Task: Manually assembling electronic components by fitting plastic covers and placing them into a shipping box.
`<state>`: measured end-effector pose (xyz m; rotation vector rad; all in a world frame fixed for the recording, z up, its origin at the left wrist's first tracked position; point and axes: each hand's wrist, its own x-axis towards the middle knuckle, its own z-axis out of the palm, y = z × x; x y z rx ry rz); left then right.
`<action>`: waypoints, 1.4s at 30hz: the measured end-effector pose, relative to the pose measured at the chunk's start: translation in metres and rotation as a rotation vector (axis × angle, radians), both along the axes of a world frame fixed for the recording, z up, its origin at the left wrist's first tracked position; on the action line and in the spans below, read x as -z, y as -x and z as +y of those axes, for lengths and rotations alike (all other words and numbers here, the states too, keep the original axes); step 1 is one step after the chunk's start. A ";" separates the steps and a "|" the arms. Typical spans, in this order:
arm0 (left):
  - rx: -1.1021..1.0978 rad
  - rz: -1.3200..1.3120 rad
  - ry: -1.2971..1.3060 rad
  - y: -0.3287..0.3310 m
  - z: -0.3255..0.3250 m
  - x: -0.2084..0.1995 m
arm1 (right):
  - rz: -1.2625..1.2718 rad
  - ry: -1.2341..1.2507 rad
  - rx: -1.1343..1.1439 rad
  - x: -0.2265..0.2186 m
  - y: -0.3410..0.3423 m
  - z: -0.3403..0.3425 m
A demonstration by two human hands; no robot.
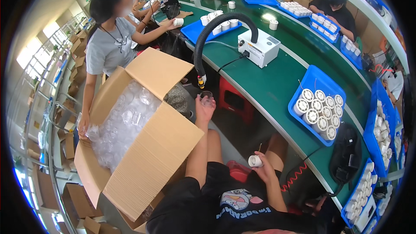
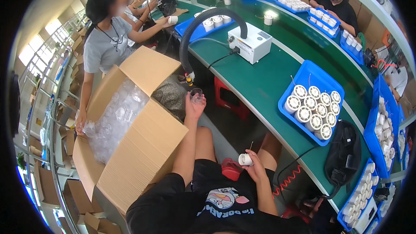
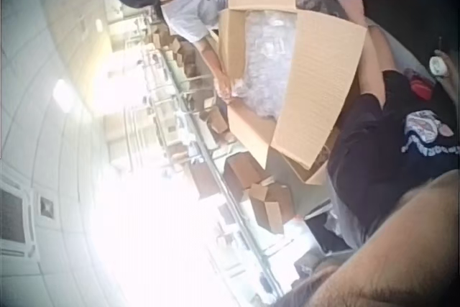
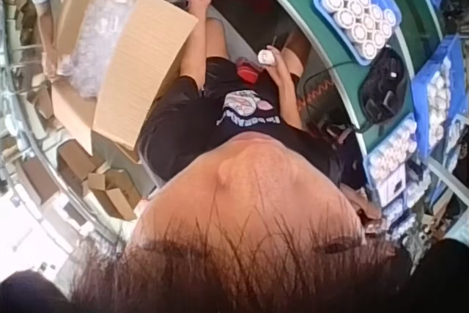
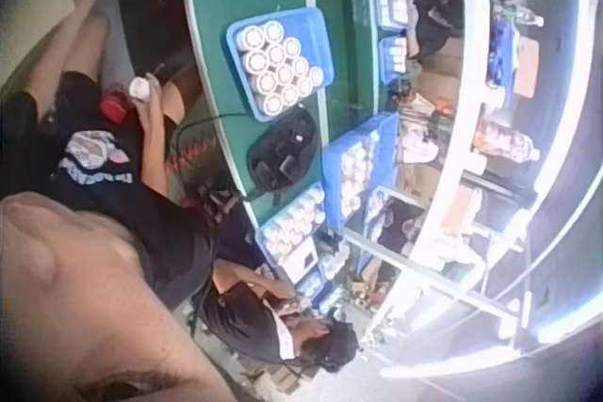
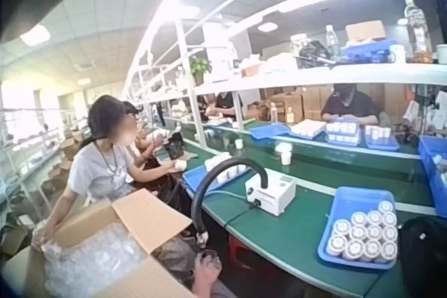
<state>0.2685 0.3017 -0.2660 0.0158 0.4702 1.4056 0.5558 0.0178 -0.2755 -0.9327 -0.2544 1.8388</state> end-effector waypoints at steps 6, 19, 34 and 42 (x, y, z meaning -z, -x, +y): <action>0.302 0.371 -0.036 -0.023 -0.104 -0.009 | -1.239 -0.505 -0.213 -0.016 -0.014 -0.004; 0.299 1.472 -0.630 -0.064 -0.199 -0.162 | -1.752 -0.830 -0.190 -0.189 0.021 0.041; 0.275 1.359 -0.631 -0.066 -0.215 -0.164 | -1.477 -0.812 -0.064 -0.198 0.016 0.015; 0.172 1.459 -0.703 -0.060 -0.220 -0.168 | -1.516 -0.796 -0.065 -0.189 0.012 0.015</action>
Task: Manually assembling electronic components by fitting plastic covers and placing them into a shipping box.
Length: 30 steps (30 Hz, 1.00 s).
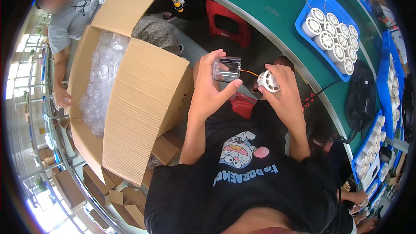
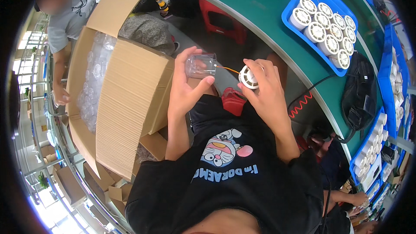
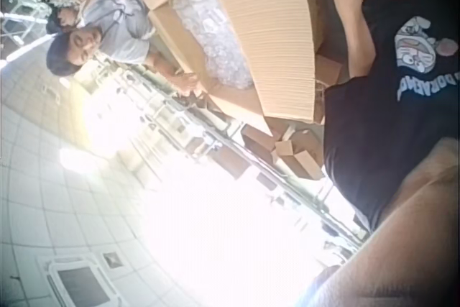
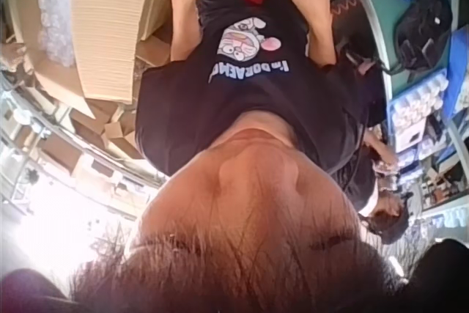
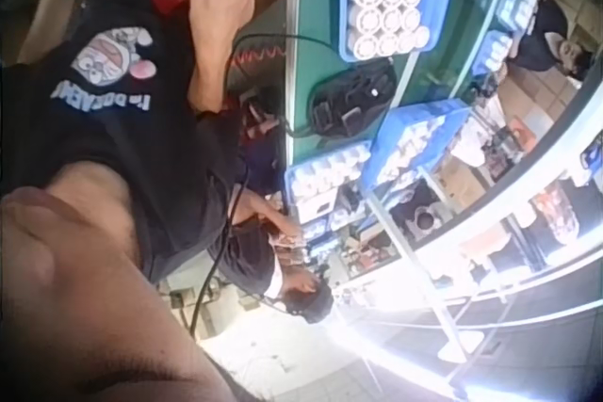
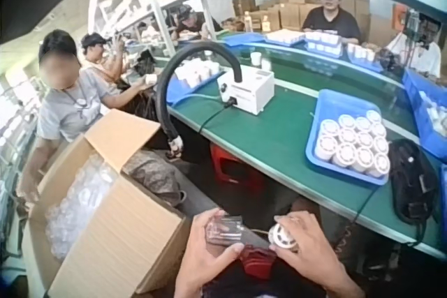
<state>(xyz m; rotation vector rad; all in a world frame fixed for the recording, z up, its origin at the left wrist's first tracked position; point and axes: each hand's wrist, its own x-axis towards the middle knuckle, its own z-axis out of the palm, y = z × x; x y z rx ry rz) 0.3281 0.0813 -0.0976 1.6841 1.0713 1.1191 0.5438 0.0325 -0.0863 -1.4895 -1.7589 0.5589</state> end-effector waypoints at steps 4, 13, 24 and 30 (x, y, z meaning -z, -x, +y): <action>0.054 0.100 0.005 -0.002 -0.003 -0.004 | 0.087 0.060 -0.038 -0.009 0.005 -0.002; 0.123 0.043 0.045 -0.012 -0.012 0.000 | 0.653 0.078 -0.103 0.000 0.009 -0.007; 0.283 -0.316 0.211 -0.016 -0.034 -0.012 | 1.024 0.098 -0.243 0.006 -0.001 -0.017; 0.425 -0.304 0.100 -0.011 -0.033 -0.008 | 1.085 0.128 -0.363 0.015 -0.001 -0.015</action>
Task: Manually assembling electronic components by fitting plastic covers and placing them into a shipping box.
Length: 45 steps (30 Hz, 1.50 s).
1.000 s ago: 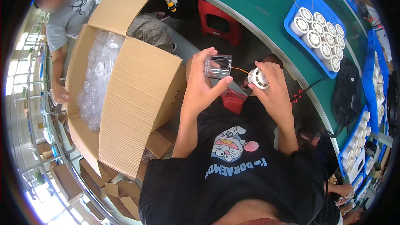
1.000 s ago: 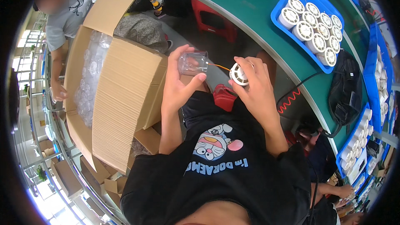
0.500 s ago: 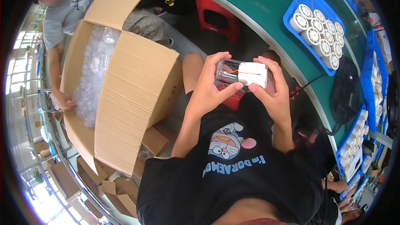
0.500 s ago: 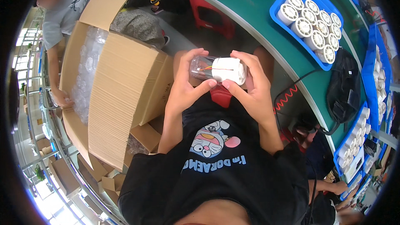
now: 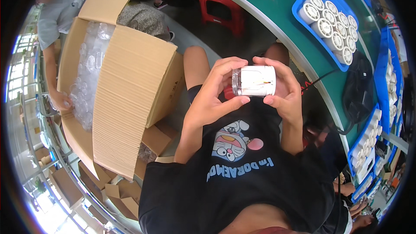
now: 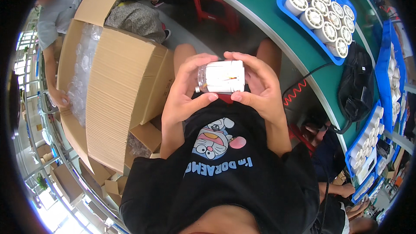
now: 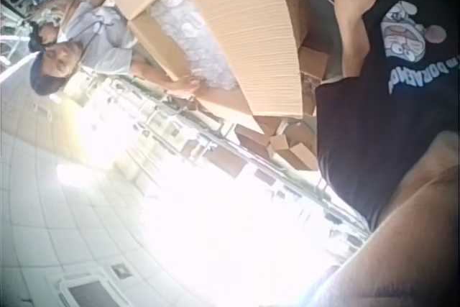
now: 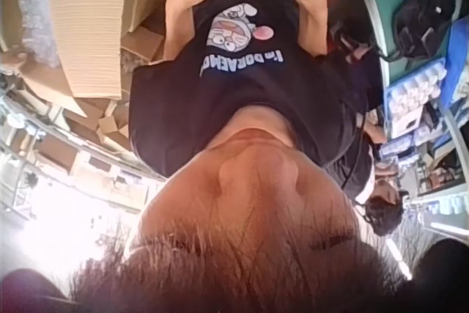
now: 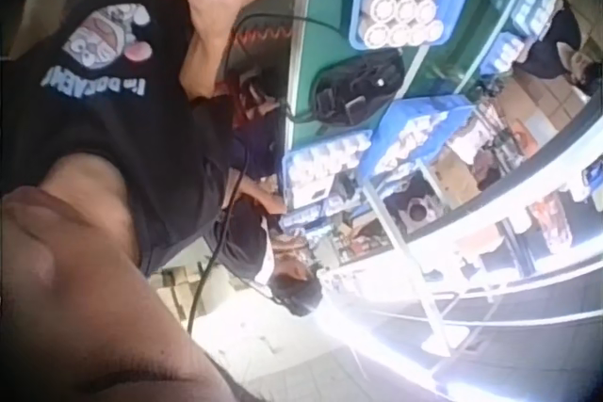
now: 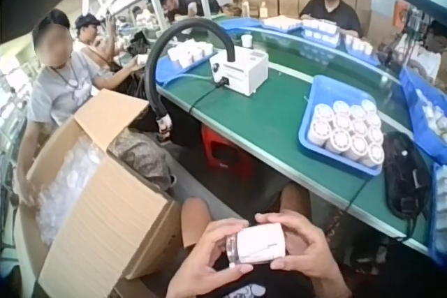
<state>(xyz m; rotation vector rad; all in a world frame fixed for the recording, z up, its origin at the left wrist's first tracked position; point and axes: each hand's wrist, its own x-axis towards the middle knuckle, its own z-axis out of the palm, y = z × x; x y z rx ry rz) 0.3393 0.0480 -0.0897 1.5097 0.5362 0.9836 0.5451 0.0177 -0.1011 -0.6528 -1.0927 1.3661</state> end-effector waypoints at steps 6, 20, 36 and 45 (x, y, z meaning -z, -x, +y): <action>-0.037 -0.019 0.003 -0.002 -0.009 -0.001 | 0.014 -0.029 -0.012 0.006 0.002 -0.001; -0.074 0.050 -0.008 -0.003 -0.013 0.003 | 0.127 0.006 -0.073 0.016 0.008 -0.003; -0.216 -0.004 0.058 -0.013 -0.017 0.036 | 0.113 0.075 0.023 0.034 0.030 0.007; -0.625 0.291 -0.357 -0.025 -0.002 0.020 | -0.431 0.004 0.180 -0.019 0.041 0.029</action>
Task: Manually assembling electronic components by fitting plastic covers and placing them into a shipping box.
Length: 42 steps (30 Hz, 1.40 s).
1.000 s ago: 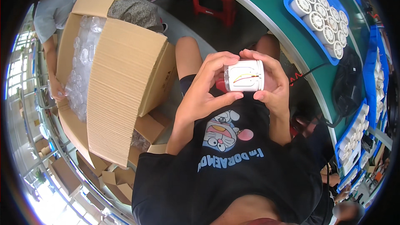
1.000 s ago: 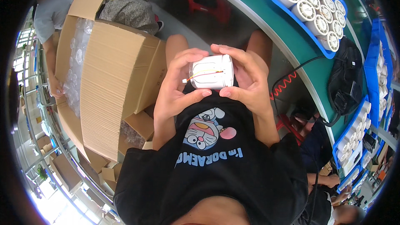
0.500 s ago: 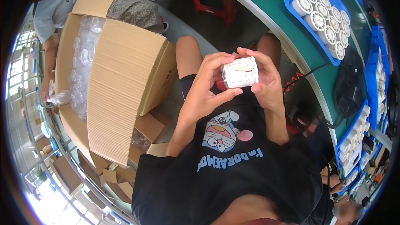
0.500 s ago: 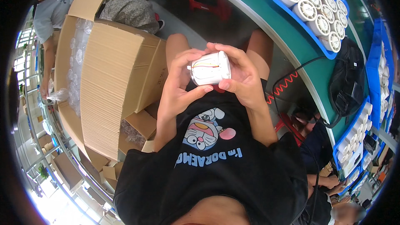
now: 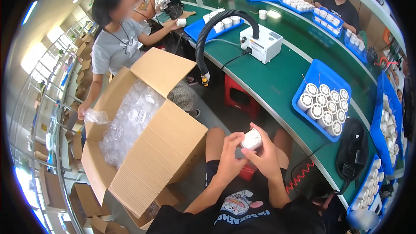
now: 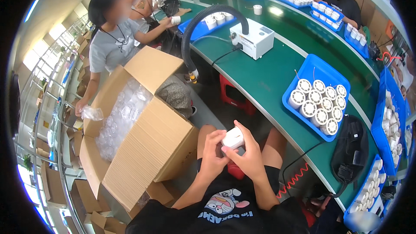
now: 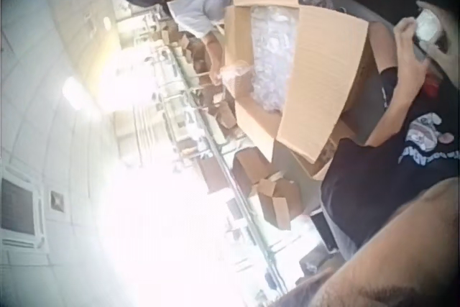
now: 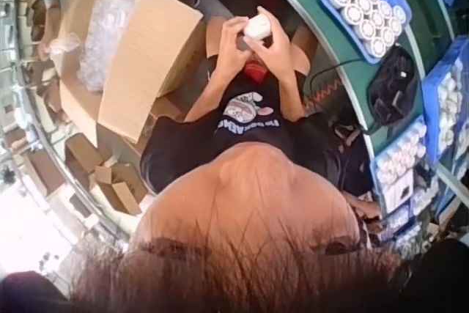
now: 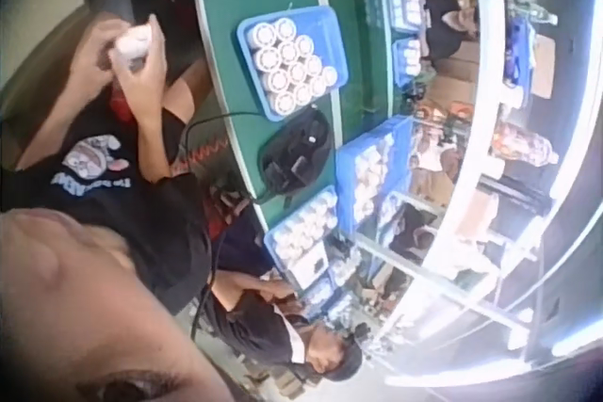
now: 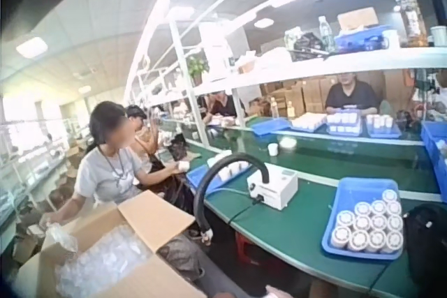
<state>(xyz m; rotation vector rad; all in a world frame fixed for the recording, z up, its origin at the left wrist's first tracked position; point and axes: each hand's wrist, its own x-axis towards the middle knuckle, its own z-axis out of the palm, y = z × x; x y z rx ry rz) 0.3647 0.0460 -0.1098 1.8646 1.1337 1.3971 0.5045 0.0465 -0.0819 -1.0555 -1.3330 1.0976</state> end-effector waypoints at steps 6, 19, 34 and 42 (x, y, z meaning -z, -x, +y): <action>-0.061 0.121 -0.053 -0.010 0.007 -0.008 | -0.200 -0.058 0.171 -0.007 0.003 0.007; -0.109 0.145 0.024 -0.017 -0.006 0.009 | -0.118 -0.004 0.195 0.022 0.008 0.002; -0.047 0.146 0.228 -0.016 -0.008 0.032 | -0.078 0.168 0.027 0.059 -0.007 0.003; 0.011 0.186 0.253 -0.014 -0.010 0.036 | -0.098 0.170 0.070 0.084 -0.007 -0.002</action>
